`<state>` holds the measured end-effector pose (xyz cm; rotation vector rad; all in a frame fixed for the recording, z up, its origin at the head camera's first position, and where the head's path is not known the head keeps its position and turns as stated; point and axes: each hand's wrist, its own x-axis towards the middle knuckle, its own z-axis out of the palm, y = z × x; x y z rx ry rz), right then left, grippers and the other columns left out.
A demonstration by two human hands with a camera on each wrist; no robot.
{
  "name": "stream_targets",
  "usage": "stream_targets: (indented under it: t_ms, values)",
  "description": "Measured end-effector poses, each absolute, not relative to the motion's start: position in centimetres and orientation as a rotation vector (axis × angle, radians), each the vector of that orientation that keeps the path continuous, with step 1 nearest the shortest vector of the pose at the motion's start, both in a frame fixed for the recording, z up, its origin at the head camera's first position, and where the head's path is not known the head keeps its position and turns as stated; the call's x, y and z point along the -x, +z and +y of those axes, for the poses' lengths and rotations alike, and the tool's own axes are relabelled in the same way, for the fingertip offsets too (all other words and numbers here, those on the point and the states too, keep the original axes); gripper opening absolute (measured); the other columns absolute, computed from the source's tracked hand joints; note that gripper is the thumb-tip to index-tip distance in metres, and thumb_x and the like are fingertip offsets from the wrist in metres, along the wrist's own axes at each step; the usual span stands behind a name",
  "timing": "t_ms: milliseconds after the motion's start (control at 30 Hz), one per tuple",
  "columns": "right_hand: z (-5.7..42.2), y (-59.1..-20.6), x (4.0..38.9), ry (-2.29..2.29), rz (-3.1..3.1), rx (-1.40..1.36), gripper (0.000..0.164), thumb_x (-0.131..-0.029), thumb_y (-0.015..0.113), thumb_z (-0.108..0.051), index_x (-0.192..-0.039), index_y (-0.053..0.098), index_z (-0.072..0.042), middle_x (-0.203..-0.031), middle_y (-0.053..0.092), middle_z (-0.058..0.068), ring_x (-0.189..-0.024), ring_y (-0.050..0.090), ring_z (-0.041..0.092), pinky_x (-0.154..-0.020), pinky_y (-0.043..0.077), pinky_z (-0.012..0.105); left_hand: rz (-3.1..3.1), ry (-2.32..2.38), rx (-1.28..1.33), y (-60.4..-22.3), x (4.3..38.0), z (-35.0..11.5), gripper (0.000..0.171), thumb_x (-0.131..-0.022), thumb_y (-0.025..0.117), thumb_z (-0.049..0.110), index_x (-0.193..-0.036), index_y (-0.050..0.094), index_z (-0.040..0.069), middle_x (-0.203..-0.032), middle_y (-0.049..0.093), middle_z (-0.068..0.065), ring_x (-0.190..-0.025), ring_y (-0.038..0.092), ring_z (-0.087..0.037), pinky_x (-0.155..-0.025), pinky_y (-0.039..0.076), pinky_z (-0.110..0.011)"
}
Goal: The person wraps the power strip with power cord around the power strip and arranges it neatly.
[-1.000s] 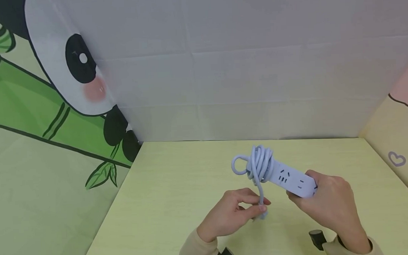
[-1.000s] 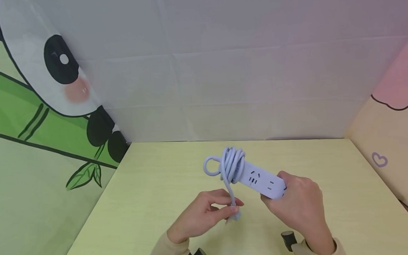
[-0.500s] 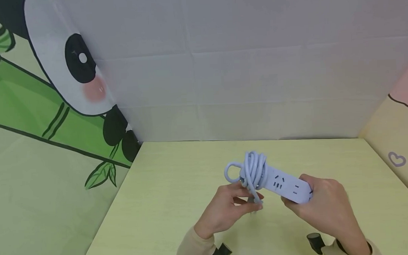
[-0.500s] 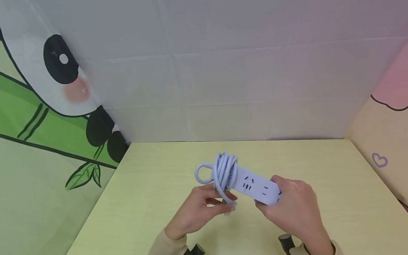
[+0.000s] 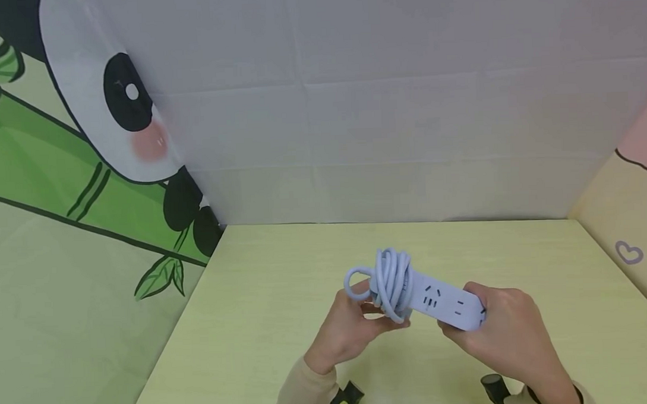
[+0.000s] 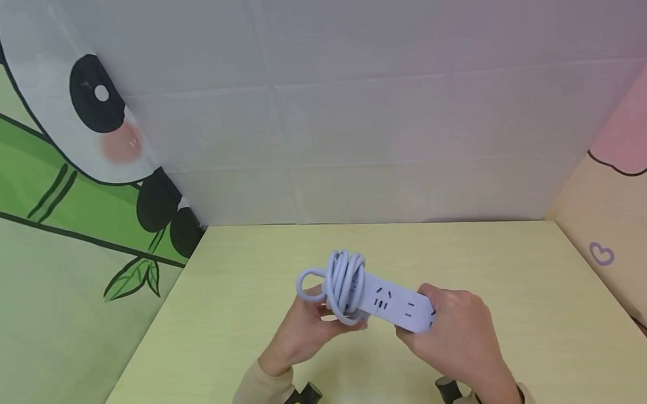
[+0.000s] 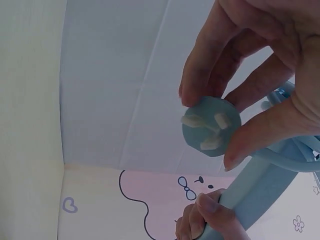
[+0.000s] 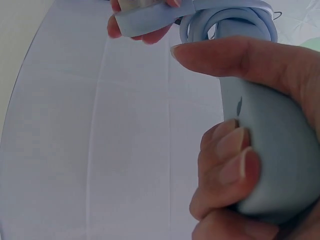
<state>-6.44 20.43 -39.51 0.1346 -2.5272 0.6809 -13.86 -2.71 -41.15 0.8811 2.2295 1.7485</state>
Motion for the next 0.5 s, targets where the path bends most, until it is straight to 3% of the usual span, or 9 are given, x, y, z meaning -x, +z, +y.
stream_targets:
  t_ms: [133, 200, 300, 367, 500]
  values:
    - [20.4, -39.5, 6.4, 0.69, -2.546, -0.159, 0.04, -0.06, 0.089, -0.021, -0.063, 0.05, -0.028, -0.053, 0.04, -0.022, -0.049, 0.033, -0.004, -0.049, 0.028, 0.02, 2.045, 1.982, -1.051, -41.9, 14.4, -2.8, 0.038, -0.081, 0.085, 0.005, -0.113, 0.072, 0.019, -0.115, 0.073, -0.001, -0.103, 0.068, -0.008, -0.088, 0.059, -0.029]
    - [20.3, -39.5, 6.4, 0.688, -2.548, -0.191, 0.042, -0.058, 0.089, -0.021, -0.063, 0.048, -0.029, -0.053, 0.039, -0.024, -0.049, 0.033, -0.005, -0.049, 0.028, 0.019, 1.707, 2.133, -1.117, -42.5, 14.7, -2.9, 0.033, -0.089, 0.075, 0.001, -0.117, 0.07, 0.019, -0.118, 0.07, -0.001, -0.109, 0.066, -0.009, -0.09, 0.057, -0.029]
    - [20.1, -39.6, 6.3, 0.684, -2.545, -0.237, 0.045, -0.055, 0.09, -0.021, -0.063, 0.047, -0.031, -0.053, 0.037, -0.027, -0.05, 0.033, -0.006, -0.049, 0.028, 0.019, 1.188, 2.246, -1.09, -43.1, 15.0, -3.1, 0.035, -0.101, 0.052, -0.006, -0.118, 0.068, 0.019, -0.108, 0.063, 0.005, -0.103, 0.06, -0.006, -0.086, 0.053, -0.023]
    - [20.0, -39.6, 6.3, 0.68, -2.537, -0.258, 0.046, -0.055, 0.091, -0.021, -0.063, 0.046, -0.031, -0.054, 0.037, -0.028, -0.05, 0.033, -0.006, -0.049, 0.028, 0.018, 1.184, 2.266, -1.103, -43.1, 15.1, -3.1, 0.035, -0.097, 0.047, -0.013, -0.113, 0.067, 0.01, -0.098, 0.061, 0.003, -0.092, 0.057, -0.006, -0.081, 0.049, -0.021]
    - [19.9, -39.7, 6.3, 0.692, -2.518, -0.273, 0.047, -0.054, 0.09, -0.019, -0.062, 0.045, -0.031, -0.053, 0.035, -0.028, -0.05, 0.031, -0.007, -0.048, 0.027, 0.018, 1.858, 2.173, -1.294, -42.8, 15.3, -3.4, 0.026, -0.081, 0.057, -0.023, -0.093, 0.066, -0.002, -0.079, 0.062, -0.011, -0.074, 0.052, -0.001, -0.067, 0.049, -0.019]
